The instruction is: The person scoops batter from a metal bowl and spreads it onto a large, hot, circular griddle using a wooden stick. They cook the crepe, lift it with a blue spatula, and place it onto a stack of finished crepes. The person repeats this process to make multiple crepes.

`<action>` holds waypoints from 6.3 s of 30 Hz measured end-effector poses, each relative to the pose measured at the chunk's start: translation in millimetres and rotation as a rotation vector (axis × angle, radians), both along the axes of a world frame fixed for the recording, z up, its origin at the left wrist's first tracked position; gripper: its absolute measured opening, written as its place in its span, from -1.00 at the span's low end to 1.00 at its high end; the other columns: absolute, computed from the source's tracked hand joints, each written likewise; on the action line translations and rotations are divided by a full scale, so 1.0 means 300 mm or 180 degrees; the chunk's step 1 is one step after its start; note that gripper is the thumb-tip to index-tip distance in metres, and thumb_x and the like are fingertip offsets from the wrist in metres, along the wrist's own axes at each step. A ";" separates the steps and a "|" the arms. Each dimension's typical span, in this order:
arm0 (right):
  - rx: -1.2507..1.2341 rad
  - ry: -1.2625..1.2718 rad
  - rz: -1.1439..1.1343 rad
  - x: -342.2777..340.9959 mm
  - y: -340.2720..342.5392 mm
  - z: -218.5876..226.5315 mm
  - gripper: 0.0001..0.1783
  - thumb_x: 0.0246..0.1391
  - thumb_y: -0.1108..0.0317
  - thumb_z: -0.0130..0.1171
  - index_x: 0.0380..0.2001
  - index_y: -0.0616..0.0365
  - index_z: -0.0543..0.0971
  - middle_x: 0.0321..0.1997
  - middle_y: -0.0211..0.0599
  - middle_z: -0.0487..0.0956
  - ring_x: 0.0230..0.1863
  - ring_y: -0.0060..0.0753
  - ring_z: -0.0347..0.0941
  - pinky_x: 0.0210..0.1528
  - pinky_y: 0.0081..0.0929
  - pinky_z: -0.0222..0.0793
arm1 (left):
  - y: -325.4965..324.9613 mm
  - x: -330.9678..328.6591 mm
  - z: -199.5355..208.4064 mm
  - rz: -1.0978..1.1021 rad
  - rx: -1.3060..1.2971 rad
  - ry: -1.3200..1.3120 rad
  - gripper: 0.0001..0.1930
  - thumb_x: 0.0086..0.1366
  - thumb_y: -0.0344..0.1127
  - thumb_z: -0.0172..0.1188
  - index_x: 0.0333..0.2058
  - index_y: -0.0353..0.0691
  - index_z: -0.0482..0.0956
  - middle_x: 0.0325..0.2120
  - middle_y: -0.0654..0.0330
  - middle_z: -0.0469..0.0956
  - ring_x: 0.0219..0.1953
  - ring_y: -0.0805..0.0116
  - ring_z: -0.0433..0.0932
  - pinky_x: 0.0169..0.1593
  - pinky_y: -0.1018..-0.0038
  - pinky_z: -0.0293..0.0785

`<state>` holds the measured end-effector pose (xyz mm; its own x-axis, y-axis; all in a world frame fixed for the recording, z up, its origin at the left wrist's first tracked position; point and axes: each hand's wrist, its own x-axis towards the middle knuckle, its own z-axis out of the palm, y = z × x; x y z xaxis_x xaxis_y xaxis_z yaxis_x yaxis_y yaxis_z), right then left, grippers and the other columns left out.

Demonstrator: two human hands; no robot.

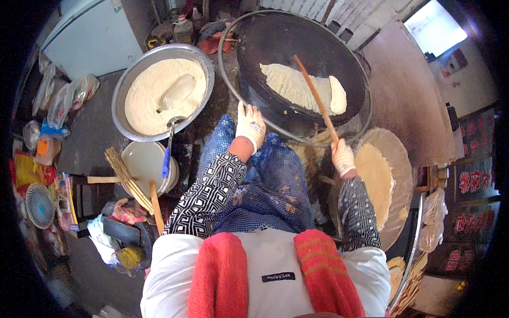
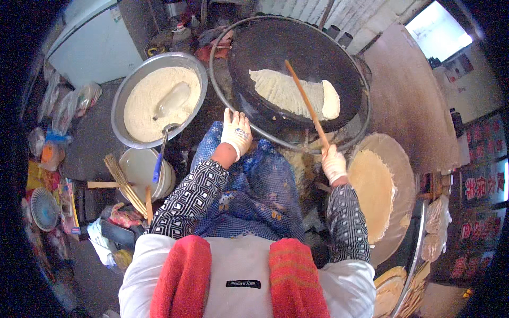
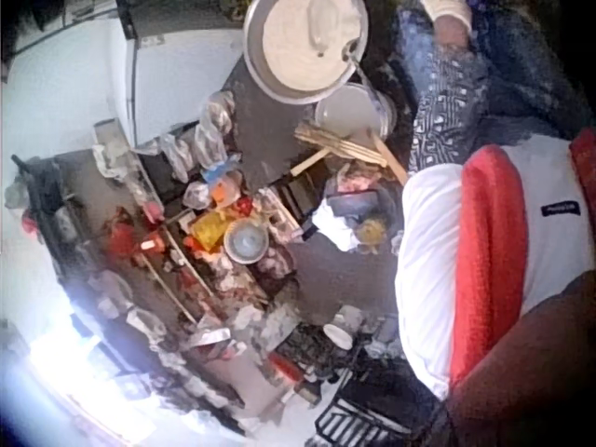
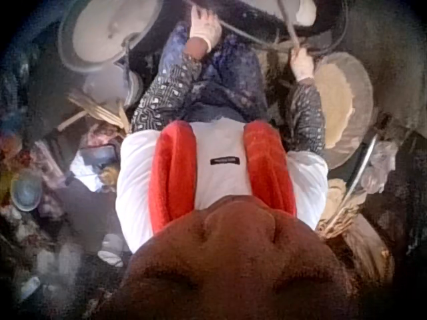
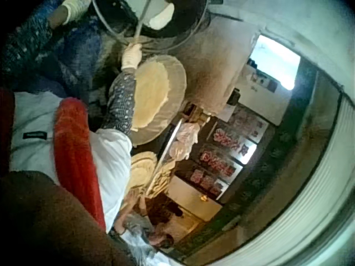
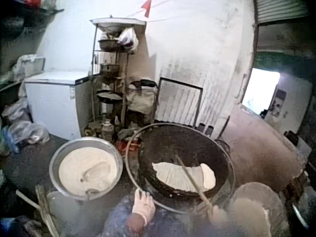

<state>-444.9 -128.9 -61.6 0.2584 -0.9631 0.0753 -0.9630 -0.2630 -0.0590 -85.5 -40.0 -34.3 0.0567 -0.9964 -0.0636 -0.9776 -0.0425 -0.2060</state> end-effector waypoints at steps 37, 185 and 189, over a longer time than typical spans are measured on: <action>0.0029 -0.0192 -0.0085 0.014 -0.038 0.058 -0.64 0.31 0.07 0.00 -0.19 0.22 0.39 -0.40 0.29 0.57 -0.27 0.38 0.51 -0.26 0.18 0.39 | 0.074 -0.170 -0.073 -0.0493 -0.0375 -0.0061 -0.46 0.36 -0.27 -0.19 0.26 -0.37 0.30 0.28 -0.03 0.29 0.35 0.00 0.17 0.39 -0.26 -0.30; 0.0073 -0.0202 -0.0311 0.024 0.001 0.108 -0.68 0.24 0.10 0.00 -0.29 0.19 0.42 -0.44 0.11 0.60 -0.33 0.22 0.56 -0.25 0.11 0.45 | -0.031 0.129 -0.060 0.0245 -0.0203 -0.0028 -0.34 0.26 0.04 0.04 0.20 -0.31 0.39 0.29 0.04 0.29 0.40 0.08 0.12 0.40 -0.21 -0.35; 0.0048 -0.0125 -0.0939 -0.084 -0.071 0.049 -0.65 0.25 0.09 -0.02 -0.24 0.20 0.44 -0.39 0.20 0.60 -0.26 0.26 0.56 -0.21 0.14 0.43 | -0.073 0.199 -0.097 0.0383 -0.0531 -0.0031 -0.34 0.21 -0.01 0.12 0.21 -0.30 0.38 0.22 0.05 0.38 0.35 0.09 0.21 0.40 -0.21 -0.31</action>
